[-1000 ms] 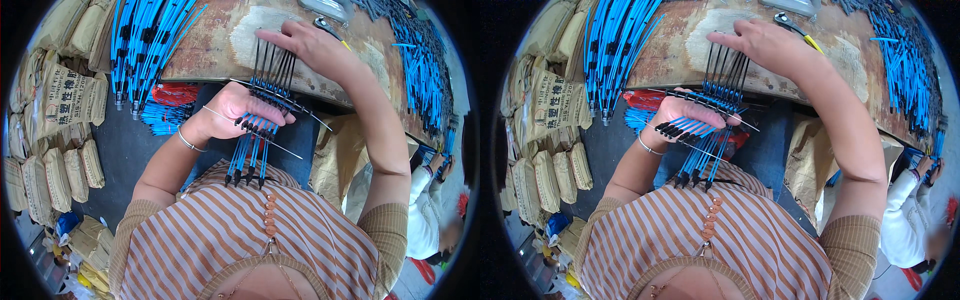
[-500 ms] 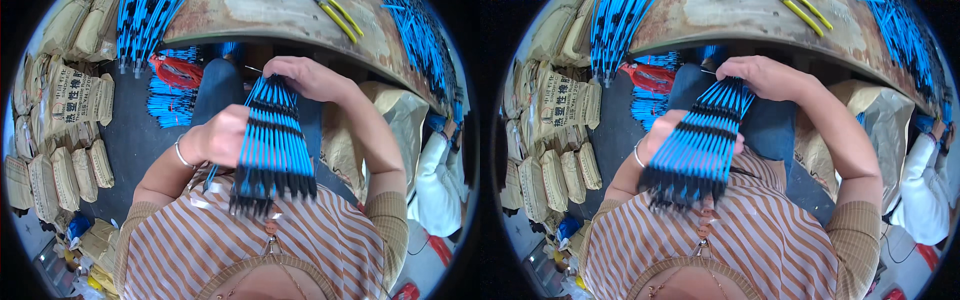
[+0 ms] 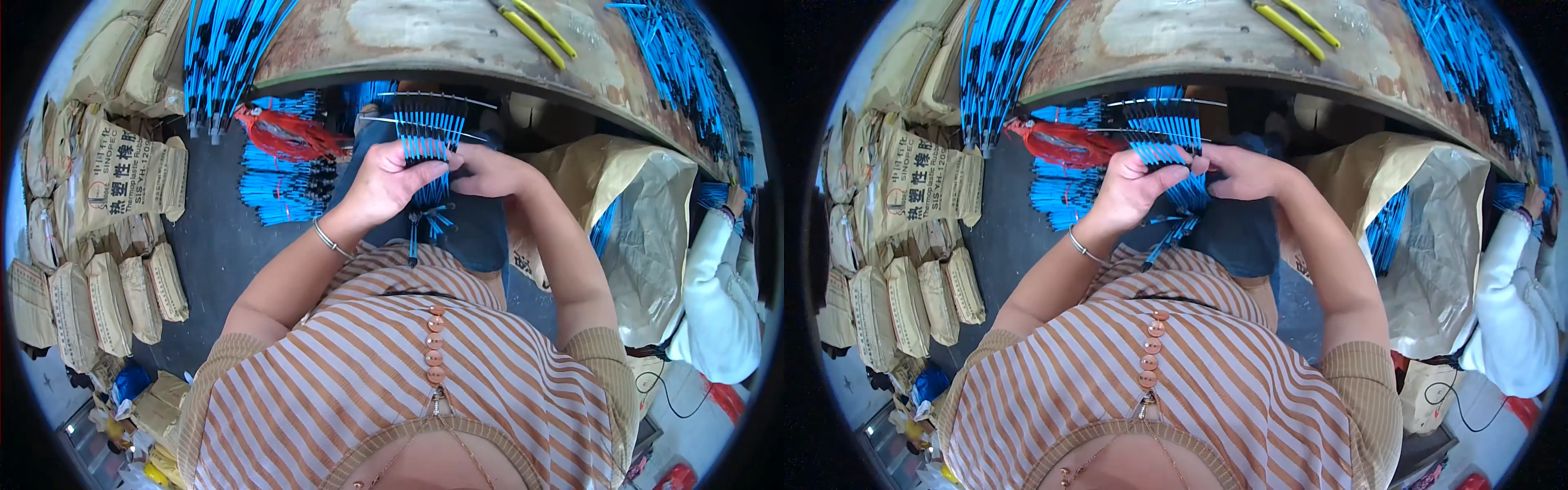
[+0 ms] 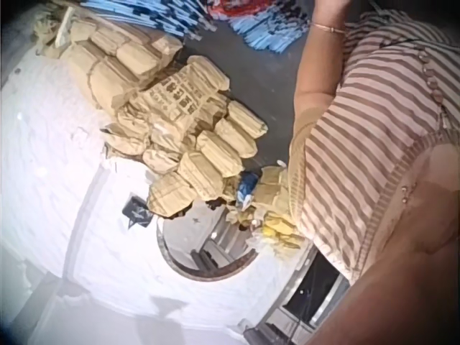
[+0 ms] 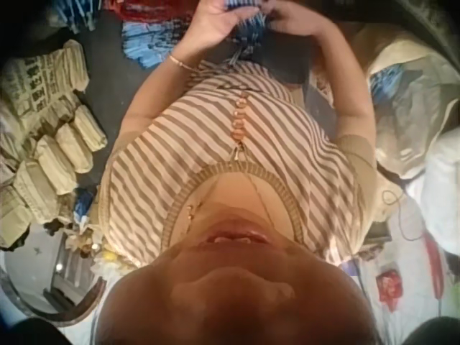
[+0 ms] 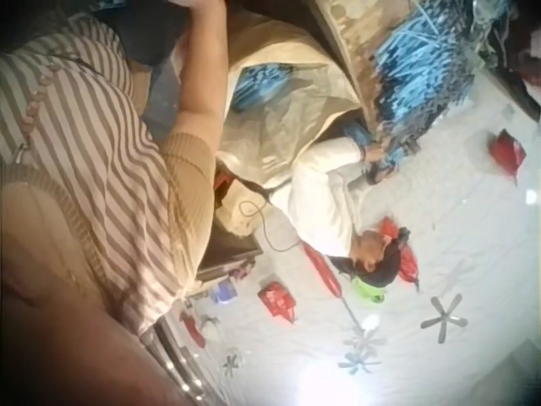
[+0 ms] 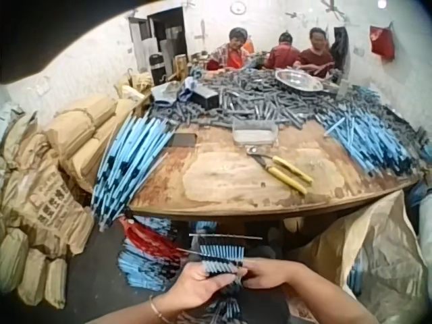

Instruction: The person threads umbrella ribs onto a wire loop by hand, fits a plastic runner hub into the center, and tightens and cuts the wire using pliers.

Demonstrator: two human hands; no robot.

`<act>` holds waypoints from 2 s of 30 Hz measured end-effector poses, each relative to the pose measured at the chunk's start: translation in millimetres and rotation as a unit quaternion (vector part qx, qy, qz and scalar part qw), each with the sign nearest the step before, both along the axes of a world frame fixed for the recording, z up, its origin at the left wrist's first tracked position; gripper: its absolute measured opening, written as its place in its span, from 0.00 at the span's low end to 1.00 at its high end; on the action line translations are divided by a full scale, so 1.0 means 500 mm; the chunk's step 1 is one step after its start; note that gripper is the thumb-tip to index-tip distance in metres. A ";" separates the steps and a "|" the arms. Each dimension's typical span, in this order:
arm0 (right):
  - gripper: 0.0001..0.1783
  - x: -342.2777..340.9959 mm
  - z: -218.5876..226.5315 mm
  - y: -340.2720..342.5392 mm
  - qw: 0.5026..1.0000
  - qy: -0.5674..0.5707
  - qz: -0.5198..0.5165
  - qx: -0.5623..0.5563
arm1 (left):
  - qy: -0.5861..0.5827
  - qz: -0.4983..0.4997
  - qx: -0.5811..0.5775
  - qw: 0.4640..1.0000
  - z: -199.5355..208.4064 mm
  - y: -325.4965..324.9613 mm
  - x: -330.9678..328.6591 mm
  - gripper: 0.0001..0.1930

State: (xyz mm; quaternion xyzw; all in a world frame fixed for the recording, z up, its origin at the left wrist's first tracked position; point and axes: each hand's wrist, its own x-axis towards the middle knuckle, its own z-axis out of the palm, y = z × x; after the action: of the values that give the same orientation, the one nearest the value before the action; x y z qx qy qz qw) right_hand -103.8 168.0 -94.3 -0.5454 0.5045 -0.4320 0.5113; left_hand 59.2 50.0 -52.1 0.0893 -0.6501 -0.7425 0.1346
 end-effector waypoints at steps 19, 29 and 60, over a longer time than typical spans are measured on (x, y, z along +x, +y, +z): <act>0.41 0.118 0.070 -0.036 0.897 0.154 -0.406 -0.085 | 0.003 -0.004 0.235 0.972 0.021 -0.007 -0.014 0.17; 0.37 0.171 0.081 -0.040 0.892 0.173 -0.391 -0.147 | -0.014 0.007 0.023 1.000 0.008 0.004 0.075 0.25; 0.17 0.161 0.093 -0.068 0.857 0.106 -0.494 -0.104 | 0.093 0.127 0.108 0.982 0.058 -0.081 -0.022 0.07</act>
State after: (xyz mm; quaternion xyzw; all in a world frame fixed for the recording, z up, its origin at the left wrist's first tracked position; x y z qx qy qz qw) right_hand -23.1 133.8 -47.6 -0.3173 0.7106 -0.6174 0.1147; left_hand 48.2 9.8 -22.9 0.1160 -0.5338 -0.7905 0.2770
